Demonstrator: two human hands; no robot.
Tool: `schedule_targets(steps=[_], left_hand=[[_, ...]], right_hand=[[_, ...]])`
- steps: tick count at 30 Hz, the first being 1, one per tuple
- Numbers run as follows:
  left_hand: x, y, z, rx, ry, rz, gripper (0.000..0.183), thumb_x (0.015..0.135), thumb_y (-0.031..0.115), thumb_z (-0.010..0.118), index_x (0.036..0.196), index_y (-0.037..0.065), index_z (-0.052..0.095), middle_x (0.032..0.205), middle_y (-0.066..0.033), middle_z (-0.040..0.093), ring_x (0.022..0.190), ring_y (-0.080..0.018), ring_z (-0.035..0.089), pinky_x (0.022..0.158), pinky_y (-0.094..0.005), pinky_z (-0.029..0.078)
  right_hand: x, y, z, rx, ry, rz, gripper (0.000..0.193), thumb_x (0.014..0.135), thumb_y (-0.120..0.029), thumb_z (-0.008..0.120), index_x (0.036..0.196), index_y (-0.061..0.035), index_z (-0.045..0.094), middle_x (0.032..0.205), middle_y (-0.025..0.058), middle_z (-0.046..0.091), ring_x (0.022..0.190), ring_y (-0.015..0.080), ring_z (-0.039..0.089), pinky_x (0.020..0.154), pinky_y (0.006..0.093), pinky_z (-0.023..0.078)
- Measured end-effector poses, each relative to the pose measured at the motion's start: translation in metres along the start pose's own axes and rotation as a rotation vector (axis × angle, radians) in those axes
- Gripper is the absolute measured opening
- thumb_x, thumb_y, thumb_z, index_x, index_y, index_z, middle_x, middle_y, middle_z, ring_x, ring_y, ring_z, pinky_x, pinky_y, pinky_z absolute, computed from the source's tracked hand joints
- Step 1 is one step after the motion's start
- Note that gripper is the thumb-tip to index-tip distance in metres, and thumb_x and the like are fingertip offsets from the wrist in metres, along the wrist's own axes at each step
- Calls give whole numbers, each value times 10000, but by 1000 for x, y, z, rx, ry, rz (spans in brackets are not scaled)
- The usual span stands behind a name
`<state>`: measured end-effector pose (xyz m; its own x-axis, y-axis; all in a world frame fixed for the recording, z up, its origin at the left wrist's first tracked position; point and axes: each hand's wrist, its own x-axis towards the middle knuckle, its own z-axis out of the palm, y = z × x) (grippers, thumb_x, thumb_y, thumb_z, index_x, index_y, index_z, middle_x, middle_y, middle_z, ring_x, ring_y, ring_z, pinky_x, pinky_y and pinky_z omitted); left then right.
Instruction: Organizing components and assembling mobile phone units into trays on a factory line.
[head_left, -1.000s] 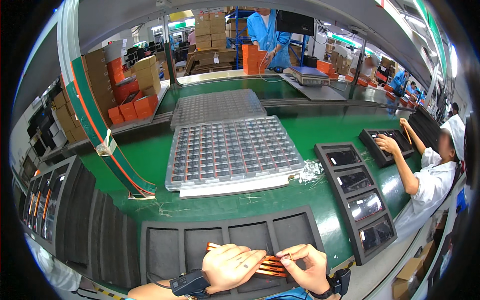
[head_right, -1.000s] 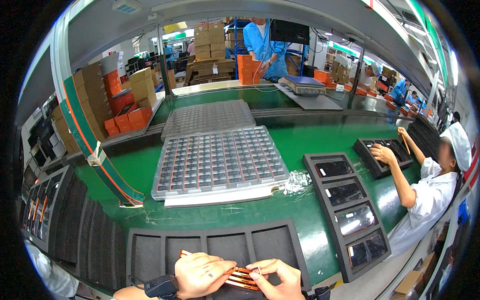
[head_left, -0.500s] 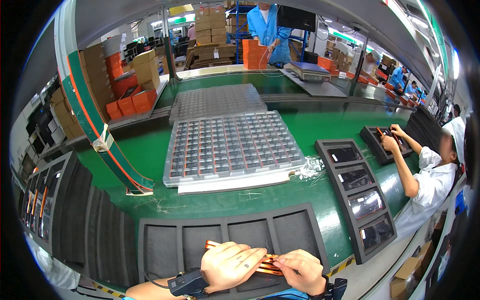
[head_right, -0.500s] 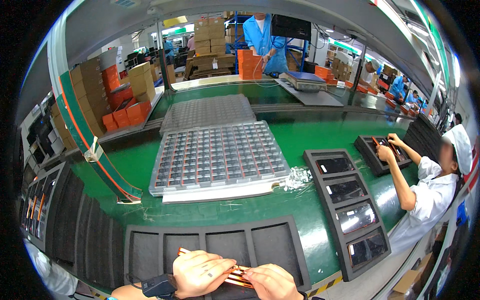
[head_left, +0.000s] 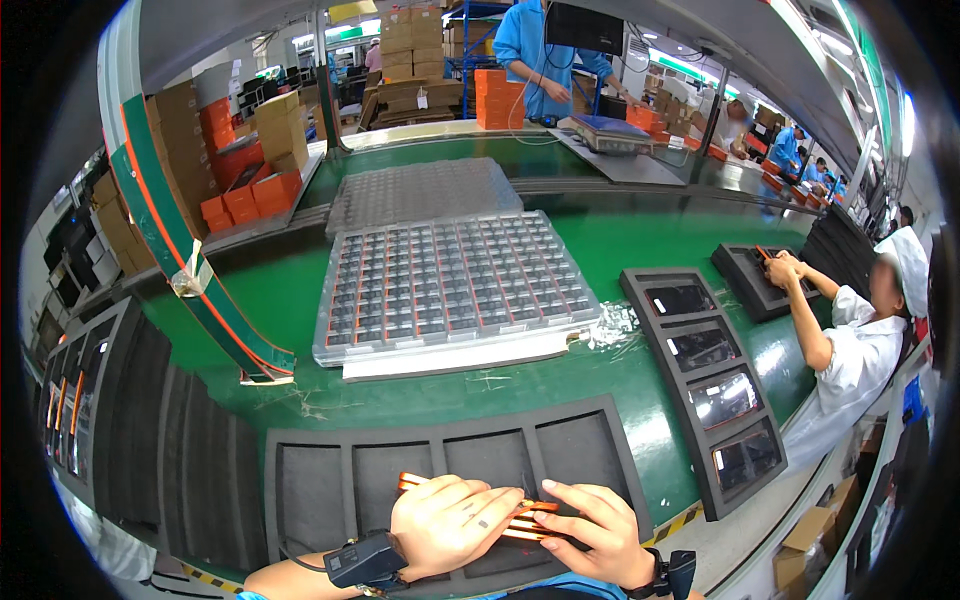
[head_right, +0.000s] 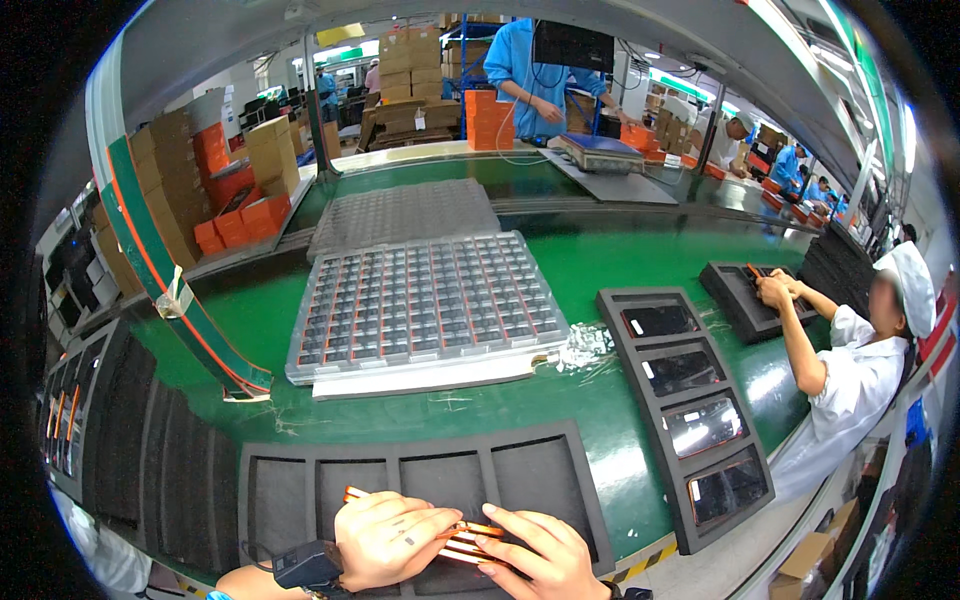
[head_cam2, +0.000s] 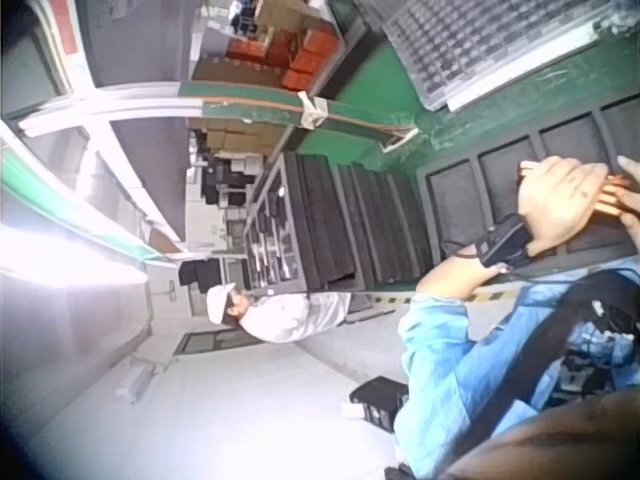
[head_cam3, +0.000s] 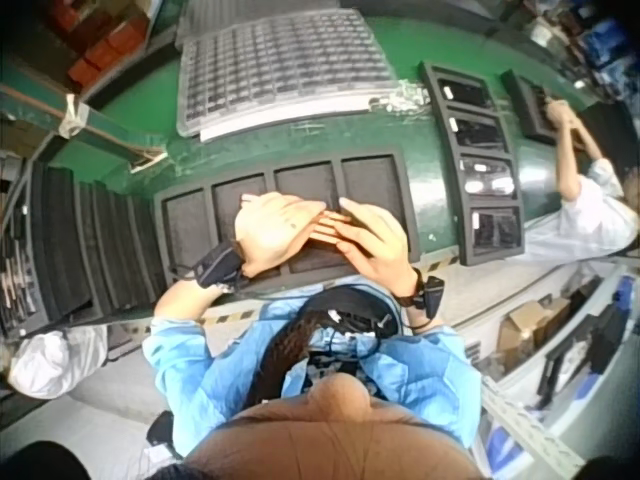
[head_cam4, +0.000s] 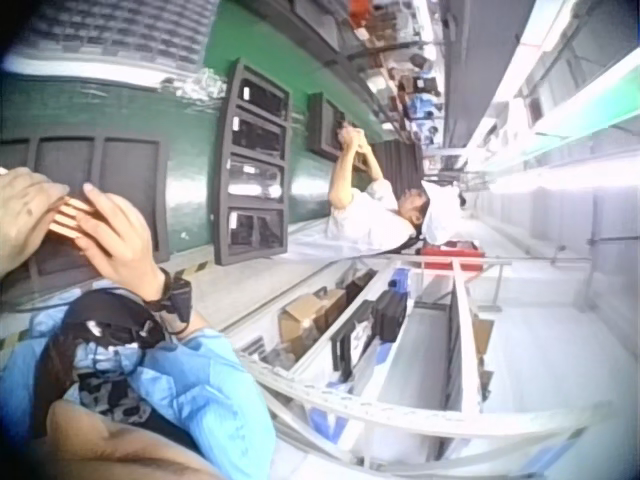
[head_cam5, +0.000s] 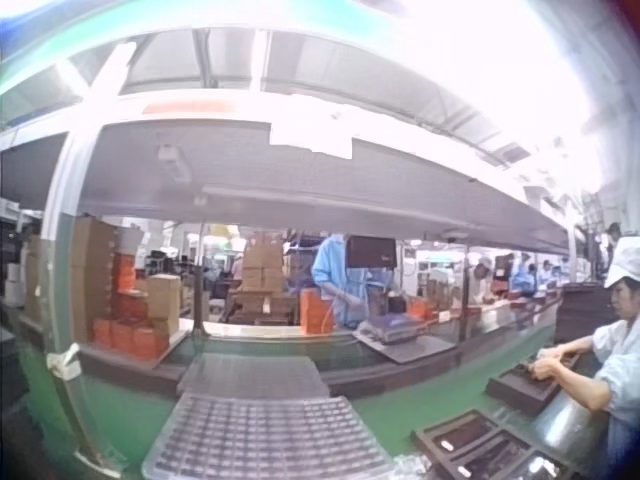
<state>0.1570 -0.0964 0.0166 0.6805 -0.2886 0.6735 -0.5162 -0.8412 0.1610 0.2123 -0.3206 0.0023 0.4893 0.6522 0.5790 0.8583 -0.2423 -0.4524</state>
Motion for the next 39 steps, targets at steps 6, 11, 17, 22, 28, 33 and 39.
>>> schedule_targets(steps=[6,11,17,22,28,33,39], left_hand=[[-1,1,-1,-10,-16,46,248,751,137,787,990,112,727,894,21,731,767,-134,683,696,-265,549],[2,2,-5,-25,4,40,242,763,141,749,1003,119,731,937,27,734,803,-129,679,721,-267,548],[-1,1,-2,13,-10,51,236,776,147,727,1009,114,732,933,28,734,806,-131,676,732,-264,547],[-3,0,-3,10,-4,31,241,771,153,734,1007,110,732,929,27,734,805,-129,677,729,-264,544],[-2,2,-2,-14,3,23,241,774,156,739,1008,100,729,921,20,734,794,-128,675,724,-262,542],[-1,0,-2,-20,-7,18,231,777,152,737,1000,94,729,907,15,733,780,-126,673,722,-263,542],[-1,0,0,-25,-19,18,227,790,158,741,1006,91,725,887,17,732,768,-125,669,708,-257,539]], right_hand=[[18,-10,3,193,164,147,301,715,-72,835,1004,-88,753,1212,106,652,906,217,664,751,327,549],[28,-11,7,74,203,-40,232,701,-2,814,912,-57,735,865,43,735,783,197,706,700,298,535],[7,-17,5,250,366,280,225,689,23,832,869,-52,719,797,52,732,715,208,714,648,294,528],[8,-16,5,256,294,42,218,691,105,801,857,9,698,805,131,700,748,261,694,651,328,556],[3,-17,10,279,317,25,202,695,92,806,847,9,702,804,127,699,741,267,690,661,332,557],[-2,-11,16,166,304,36,190,707,-19,828,866,-31,725,930,121,706,812,278,678,717,364,534],[-16,-18,7,-41,145,78,247,712,-205,822,918,-93,746,1133,139,665,1017,330,628,856,439,491]])
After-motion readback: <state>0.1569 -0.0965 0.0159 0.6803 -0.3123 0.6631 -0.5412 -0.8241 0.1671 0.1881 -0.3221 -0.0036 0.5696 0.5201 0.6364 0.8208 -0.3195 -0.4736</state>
